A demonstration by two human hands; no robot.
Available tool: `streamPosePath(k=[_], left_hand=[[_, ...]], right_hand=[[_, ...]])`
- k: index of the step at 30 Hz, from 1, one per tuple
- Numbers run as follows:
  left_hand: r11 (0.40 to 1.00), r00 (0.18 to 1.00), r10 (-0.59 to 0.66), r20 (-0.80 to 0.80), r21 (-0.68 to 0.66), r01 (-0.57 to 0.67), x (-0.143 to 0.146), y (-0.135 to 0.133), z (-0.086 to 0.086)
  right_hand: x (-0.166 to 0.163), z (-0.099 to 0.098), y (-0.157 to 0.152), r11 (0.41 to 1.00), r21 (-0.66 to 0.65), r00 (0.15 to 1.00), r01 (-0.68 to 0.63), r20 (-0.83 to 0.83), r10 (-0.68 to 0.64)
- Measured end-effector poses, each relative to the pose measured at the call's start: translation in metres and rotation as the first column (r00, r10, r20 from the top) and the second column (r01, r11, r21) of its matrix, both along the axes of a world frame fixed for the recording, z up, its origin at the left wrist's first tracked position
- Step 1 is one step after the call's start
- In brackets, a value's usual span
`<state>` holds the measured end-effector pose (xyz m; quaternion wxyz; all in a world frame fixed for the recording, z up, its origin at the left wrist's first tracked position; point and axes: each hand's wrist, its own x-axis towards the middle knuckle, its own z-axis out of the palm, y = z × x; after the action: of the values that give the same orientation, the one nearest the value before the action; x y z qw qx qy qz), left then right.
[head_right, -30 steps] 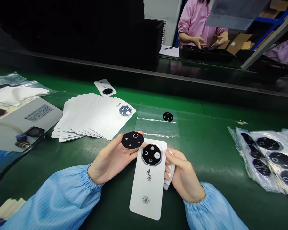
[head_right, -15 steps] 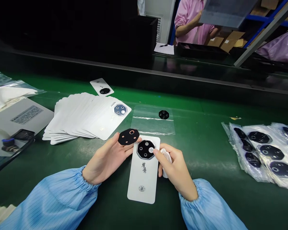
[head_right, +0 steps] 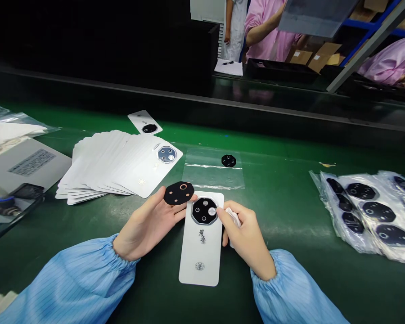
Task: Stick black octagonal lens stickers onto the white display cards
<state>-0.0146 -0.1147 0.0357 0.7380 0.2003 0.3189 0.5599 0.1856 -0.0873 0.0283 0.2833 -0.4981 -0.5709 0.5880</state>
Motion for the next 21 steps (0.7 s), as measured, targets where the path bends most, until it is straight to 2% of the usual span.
streamPosePath(k=[4,9,12,14,16,18,19,21], left_hand=[[1.000,1.000,0.000,-0.005,-0.004,0.000,-0.001,-0.002,0.000],[1.000,1.000,-0.002,-0.016,-0.004,0.002,-0.001,-0.002,0.001],[1.000,0.999,-0.010,-0.046,0.016,0.011,0.000,-0.002,0.001],[0.999,0.994,0.007,-0.105,0.049,-0.001,0.001,-0.003,0.000],[0.990,0.964,0.076,-0.254,0.137,-0.042,0.003,-0.005,-0.002],[0.953,0.846,0.214,-0.489,0.296,-0.070,0.004,-0.009,-0.005],[0.918,0.742,0.298,-0.601,0.393,-0.050,0.005,-0.011,-0.007],[0.823,0.517,0.449,-0.728,0.563,0.077,0.006,-0.014,-0.012]], right_hand=[[0.001,-0.001,0.000,0.999,-0.022,0.999,-0.025,-0.041,0.024],[0.001,-0.001,0.000,1.000,-0.007,1.000,-0.012,-0.017,0.011],[0.000,0.000,0.000,0.999,-0.053,0.999,0.000,-0.045,-0.002],[-0.001,0.000,0.000,0.997,-0.082,0.997,-0.001,-0.082,-0.006],[-0.001,0.000,0.000,0.995,-0.098,0.994,-0.009,-0.108,-0.001],[-0.001,0.000,0.000,0.993,-0.112,0.992,-0.022,-0.128,0.008],[-0.001,0.000,-0.001,0.992,-0.119,0.990,-0.029,-0.140,0.012],[-0.001,0.000,-0.002,0.991,-0.130,0.987,-0.041,-0.161,0.020]])
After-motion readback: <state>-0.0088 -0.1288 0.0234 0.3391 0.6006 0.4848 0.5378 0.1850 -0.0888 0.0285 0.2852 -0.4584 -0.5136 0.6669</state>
